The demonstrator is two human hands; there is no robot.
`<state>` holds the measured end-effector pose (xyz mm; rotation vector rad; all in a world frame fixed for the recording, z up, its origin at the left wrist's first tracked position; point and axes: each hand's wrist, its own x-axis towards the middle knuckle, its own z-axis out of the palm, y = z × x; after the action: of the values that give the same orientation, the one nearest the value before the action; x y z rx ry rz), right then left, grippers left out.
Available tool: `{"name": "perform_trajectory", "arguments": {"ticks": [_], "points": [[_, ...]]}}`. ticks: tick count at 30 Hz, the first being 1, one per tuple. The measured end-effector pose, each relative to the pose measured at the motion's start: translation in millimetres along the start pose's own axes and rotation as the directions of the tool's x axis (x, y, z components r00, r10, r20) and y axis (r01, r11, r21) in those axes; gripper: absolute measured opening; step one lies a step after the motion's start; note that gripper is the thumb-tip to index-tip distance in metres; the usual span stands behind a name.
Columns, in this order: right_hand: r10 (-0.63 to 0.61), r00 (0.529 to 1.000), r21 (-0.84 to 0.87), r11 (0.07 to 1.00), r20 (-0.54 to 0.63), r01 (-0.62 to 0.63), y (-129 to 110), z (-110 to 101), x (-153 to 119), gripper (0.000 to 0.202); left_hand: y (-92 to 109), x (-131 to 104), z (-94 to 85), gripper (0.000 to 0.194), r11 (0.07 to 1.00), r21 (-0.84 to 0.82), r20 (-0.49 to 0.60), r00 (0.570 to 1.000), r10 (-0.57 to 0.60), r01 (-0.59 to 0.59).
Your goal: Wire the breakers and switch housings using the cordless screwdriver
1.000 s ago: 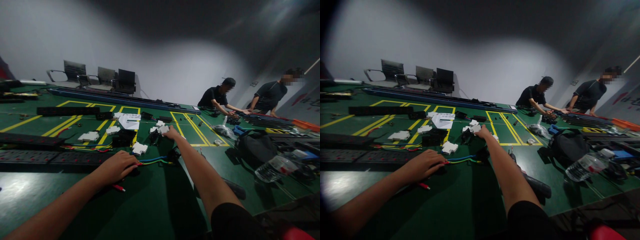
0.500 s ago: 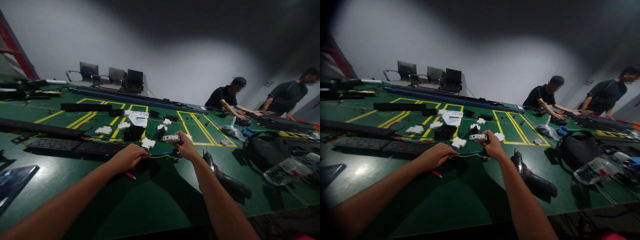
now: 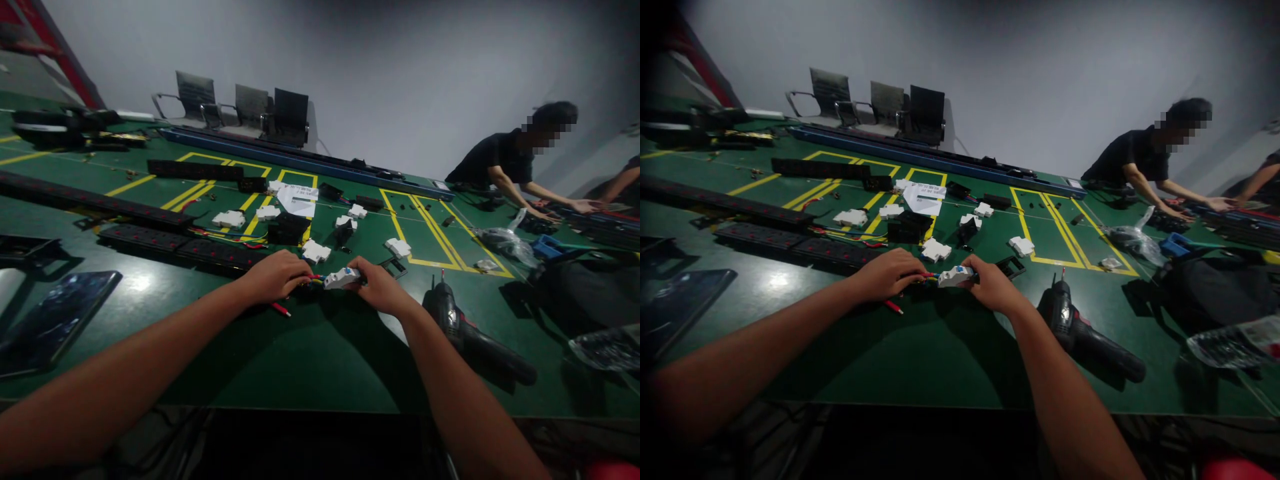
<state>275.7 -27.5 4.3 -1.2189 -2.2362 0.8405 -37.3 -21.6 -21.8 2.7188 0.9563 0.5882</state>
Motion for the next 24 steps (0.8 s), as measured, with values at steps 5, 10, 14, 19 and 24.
{"name": "perform_trajectory", "arguments": {"ticks": [5,10,14,19,24], "points": [[0.016,1.000,-0.110,0.994,0.019,-0.013,-6,8,2,0.029,0,-1,-1.4,0.022,0.998,0.010,0.023,0.998,0.058,-0.059],[0.021,1.000,-0.158,0.987,0.020,-0.018,-7,13,4,0.028,2,-1,-3.8,0.019,0.998,0.020,0.024,0.997,0.067,-0.068],[-0.015,1.000,-0.165,0.986,-0.007,0.014,-11,12,3,0.025,5,-1,-4.9,0.020,0.996,0.061,0.042,0.998,0.056,-0.059],[-0.056,0.998,-0.162,0.985,0.014,0.057,-17,11,0,0.028,10,2,-3.2,0.021,0.991,0.124,0.062,0.997,0.034,-0.042],[-0.040,0.999,-0.156,0.987,0.002,0.040,-15,13,0,0.030,20,2,3.1,0.029,0.991,0.128,0.046,0.998,-0.048,0.042]]}}
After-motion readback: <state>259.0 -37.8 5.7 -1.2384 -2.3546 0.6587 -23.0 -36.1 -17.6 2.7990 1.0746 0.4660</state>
